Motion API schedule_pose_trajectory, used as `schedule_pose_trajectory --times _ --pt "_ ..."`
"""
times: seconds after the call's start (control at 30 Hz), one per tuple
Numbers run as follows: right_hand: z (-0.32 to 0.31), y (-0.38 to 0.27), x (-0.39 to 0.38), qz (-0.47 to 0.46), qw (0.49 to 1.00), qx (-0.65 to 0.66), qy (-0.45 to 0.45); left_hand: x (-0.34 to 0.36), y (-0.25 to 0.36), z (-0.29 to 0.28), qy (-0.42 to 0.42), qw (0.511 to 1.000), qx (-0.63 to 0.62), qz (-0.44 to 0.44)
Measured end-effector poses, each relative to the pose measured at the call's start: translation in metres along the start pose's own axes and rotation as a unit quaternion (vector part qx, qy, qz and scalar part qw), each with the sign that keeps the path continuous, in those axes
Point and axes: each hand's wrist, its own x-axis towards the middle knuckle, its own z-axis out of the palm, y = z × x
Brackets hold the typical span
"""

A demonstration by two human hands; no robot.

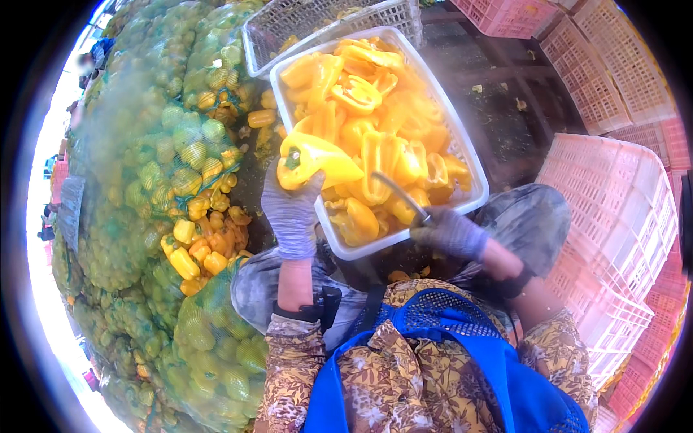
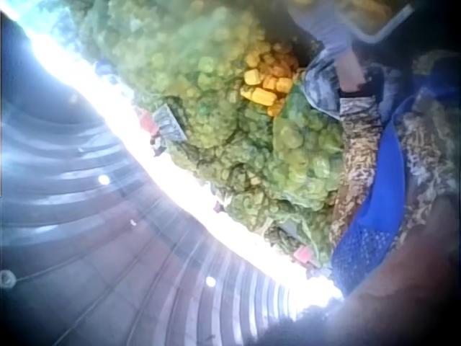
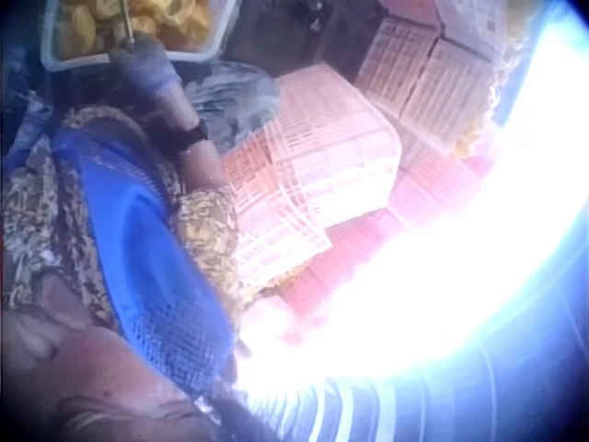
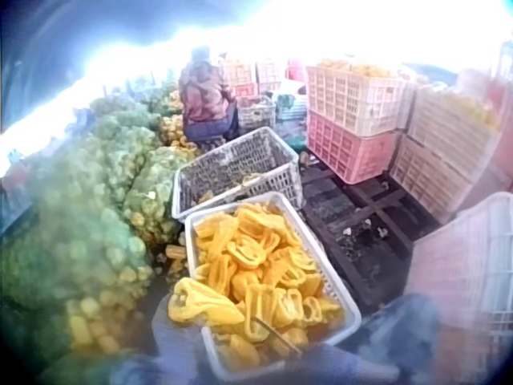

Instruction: The person cuts yellow bell peppers with a knife, removing the stems and seeds, and places the cut pieces into a white plastic basket. They repeatedly pick peppers from a large green mesh bag and process them one by one.

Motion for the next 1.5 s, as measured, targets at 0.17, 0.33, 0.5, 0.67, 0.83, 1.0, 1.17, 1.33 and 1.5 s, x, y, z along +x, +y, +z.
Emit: schedule_pose_trajectory --times 0.17,0.33,0.5,0.67,0.83,1.0,1.17,1.33,1.5 --pt "-0.010 -0.059 0.000 -0.446 0.799 -0.293 0.277 -0.005 0.001 -0.008 -0.260 0.958 -0.102 -0.059" --pt "-0.020 -0.083 -0.005 -0.496 0.732 -0.457 0.098 -0.009 -0.003 -0.001 -0.417 0.903 -0.048 -0.095" --pt "-0.014 -0.083 -0.005 -0.508 0.680 -0.519 0.101 -0.015 0.011 0.002 -0.409 0.889 -0.110 -0.175" --pt "-0.005 -0.068 -0.016 -0.544 0.652 -0.495 0.185 -0.015 -0.005 -0.009 -0.436 0.898 0.033 -0.048" --pt "0.014 -0.076 -0.034 -0.521 0.655 -0.500 0.220 -0.031 0.007 -0.021 -0.417 0.902 -0.086 -0.066" --pt "0.016 -0.066 -0.060 -0.526 0.676 -0.467 0.217 -0.068 0.040 -0.005 -0.427 0.893 -0.128 -0.068" --pt "0.015 -0.062 -0.080 -0.491 0.717 -0.444 0.220 -0.087 0.057 -0.007 -0.444 0.869 -0.167 -0.137" --pt "0.028 -0.064 -0.067 -0.461 0.750 -0.405 0.248 -0.097 0.050 -0.014 -0.414 0.867 -0.215 -0.175" --pt "0.028 -0.065 -0.084 -0.632 0.671 -0.228 0.313 -0.113 0.065 -0.005 -0.344 0.876 -0.273 -0.199"
